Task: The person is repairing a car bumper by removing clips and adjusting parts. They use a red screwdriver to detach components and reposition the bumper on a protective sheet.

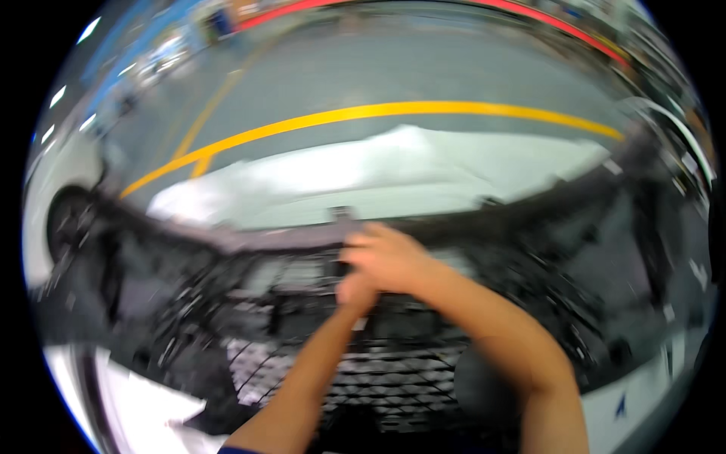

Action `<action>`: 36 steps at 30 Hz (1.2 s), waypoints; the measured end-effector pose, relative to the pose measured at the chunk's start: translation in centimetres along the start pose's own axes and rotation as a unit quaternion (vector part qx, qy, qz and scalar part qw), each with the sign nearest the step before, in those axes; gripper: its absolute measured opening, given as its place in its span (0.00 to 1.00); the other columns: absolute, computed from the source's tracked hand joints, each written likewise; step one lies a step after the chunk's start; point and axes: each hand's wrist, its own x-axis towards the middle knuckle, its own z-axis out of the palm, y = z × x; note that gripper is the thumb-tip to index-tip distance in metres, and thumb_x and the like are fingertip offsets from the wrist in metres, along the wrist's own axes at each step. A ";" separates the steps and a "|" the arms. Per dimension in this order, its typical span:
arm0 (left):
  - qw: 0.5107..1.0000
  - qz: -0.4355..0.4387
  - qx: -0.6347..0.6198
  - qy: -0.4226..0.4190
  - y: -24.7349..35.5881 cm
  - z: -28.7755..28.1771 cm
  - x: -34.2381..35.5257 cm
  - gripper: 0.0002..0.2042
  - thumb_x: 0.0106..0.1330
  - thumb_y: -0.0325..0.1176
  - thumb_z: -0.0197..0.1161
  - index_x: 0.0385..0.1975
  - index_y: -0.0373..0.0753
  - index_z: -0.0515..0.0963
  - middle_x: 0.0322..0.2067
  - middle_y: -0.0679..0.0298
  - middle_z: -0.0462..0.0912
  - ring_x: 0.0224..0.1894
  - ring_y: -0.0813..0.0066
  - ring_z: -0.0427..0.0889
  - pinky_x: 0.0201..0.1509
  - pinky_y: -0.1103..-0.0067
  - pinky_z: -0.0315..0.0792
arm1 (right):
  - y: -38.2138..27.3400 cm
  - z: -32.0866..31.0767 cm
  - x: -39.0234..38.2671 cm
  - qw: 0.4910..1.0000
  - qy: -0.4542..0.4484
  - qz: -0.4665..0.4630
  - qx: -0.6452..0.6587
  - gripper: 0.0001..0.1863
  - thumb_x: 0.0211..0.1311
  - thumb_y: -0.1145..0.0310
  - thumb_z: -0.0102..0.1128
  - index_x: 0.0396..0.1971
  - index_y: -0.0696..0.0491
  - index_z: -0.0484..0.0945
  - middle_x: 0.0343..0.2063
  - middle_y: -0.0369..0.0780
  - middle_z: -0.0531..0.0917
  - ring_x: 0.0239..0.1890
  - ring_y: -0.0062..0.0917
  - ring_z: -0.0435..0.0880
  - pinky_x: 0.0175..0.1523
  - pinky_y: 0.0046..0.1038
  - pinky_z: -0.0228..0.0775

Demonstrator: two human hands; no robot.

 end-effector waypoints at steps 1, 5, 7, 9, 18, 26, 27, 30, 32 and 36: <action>0.996 -0.054 -0.046 -0.049 2.4 -1.8 0.0 0.13 0.75 0.40 0.53 0.50 0.40 0.79 0.40 0.51 0.89 0.43 0.54 0.90 0.46 0.58 0.82 | 0.3 -0.8 -0.9 1.000 0.013 0.002 0.022 0.13 0.50 0.67 0.69 0.38 0.51 0.86 0.42 0.40 0.84 0.47 0.43 0.83 0.52 0.40 0.79; 0.966 -0.143 -0.185 -0.108 6.9 -8.2 -0.6 0.13 0.77 0.35 0.44 0.50 0.33 0.69 0.43 0.40 0.88 0.48 0.43 0.89 0.53 0.53 0.80 | -1.5 -3.2 -2.7 0.994 0.075 0.038 0.069 0.13 0.54 0.83 0.63 0.40 0.56 0.82 0.43 0.44 0.81 0.46 0.46 0.79 0.52 0.40 0.74; 0.984 -0.061 -0.154 -0.064 6.3 -8.3 -2.5 0.13 0.75 0.35 0.48 0.49 0.32 0.68 0.39 0.41 0.88 0.44 0.42 0.89 0.46 0.54 0.82 | -2.3 -2.5 -3.3 0.989 0.130 0.045 0.056 0.11 0.57 0.82 0.64 0.41 0.56 0.81 0.42 0.43 0.81 0.46 0.43 0.79 0.50 0.38 0.74; 0.993 0.008 -0.114 -0.017 6.1 -8.0 -3.1 0.12 0.73 0.34 0.50 0.49 0.32 0.69 0.36 0.45 0.88 0.41 0.45 0.89 0.42 0.55 0.82 | -1.2 -2.3 -4.0 0.976 0.184 0.052 0.104 0.09 0.66 0.80 0.61 0.45 0.58 0.79 0.42 0.44 0.80 0.44 0.38 0.81 0.49 0.34 0.75; 0.961 -0.004 -0.264 -0.081 0.8 -18.8 -10.4 0.13 0.77 0.39 0.54 0.41 0.32 0.71 0.29 0.47 0.83 0.33 0.49 0.85 0.38 0.61 0.76 | 7.5 3.5 -4.1 0.692 0.390 0.444 0.416 0.10 0.71 0.71 0.58 0.44 0.62 0.79 0.29 0.41 0.83 0.29 0.22 0.81 0.37 0.29 0.76; 0.534 -0.308 -0.533 -0.580 -0.2 -23.6 -34.5 0.21 0.78 0.47 0.49 0.25 0.41 0.74 0.18 0.70 0.71 0.21 0.77 0.67 0.25 0.77 0.63 | -8.6 6.3 -3.9 0.507 0.129 0.527 0.669 0.11 0.76 0.69 0.50 0.47 0.60 0.76 0.35 0.45 0.81 0.37 0.37 0.87 0.41 0.40 0.84; 0.603 -0.164 -0.467 -0.626 -0.4 -24.5 -32.9 0.21 0.79 0.48 0.48 0.26 0.41 0.74 0.19 0.71 0.70 0.21 0.78 0.67 0.25 0.77 0.62 | -8.3 7.2 -5.1 0.538 0.096 0.475 0.689 0.10 0.75 0.71 0.49 0.48 0.60 0.75 0.34 0.46 0.80 0.31 0.40 0.87 0.33 0.46 0.86; 0.654 -0.009 -0.540 -0.530 1.5 -26.0 -28.1 0.20 0.78 0.48 0.50 0.27 0.41 0.75 0.21 0.70 0.72 0.23 0.81 0.69 0.27 0.78 0.65 | -7.6 6.5 -6.5 0.577 0.056 0.524 0.624 0.10 0.75 0.66 0.49 0.46 0.57 0.72 0.34 0.47 0.82 0.27 0.41 0.87 0.33 0.41 0.81; 0.615 -0.015 -0.618 -0.489 3.0 -29.8 -26.6 0.17 0.75 0.42 0.52 0.34 0.34 0.80 0.27 0.65 0.80 0.27 0.79 0.75 0.32 0.79 0.71 | -6.9 6.7 -8.0 0.569 0.126 0.527 0.619 0.15 0.75 0.63 0.53 0.53 0.56 0.74 0.37 0.46 0.84 0.32 0.38 0.89 0.34 0.36 0.81; 0.592 -0.072 -0.776 -0.204 -1.7 -36.5 -28.9 0.10 0.69 0.28 0.53 0.35 0.29 0.80 0.34 0.58 0.84 0.33 0.75 0.83 0.36 0.79 0.77 | -1.6 9.4 -13.3 0.631 0.094 0.552 0.537 0.18 0.78 0.56 0.55 0.54 0.54 0.74 0.34 0.41 0.83 0.34 0.31 0.87 0.36 0.31 0.76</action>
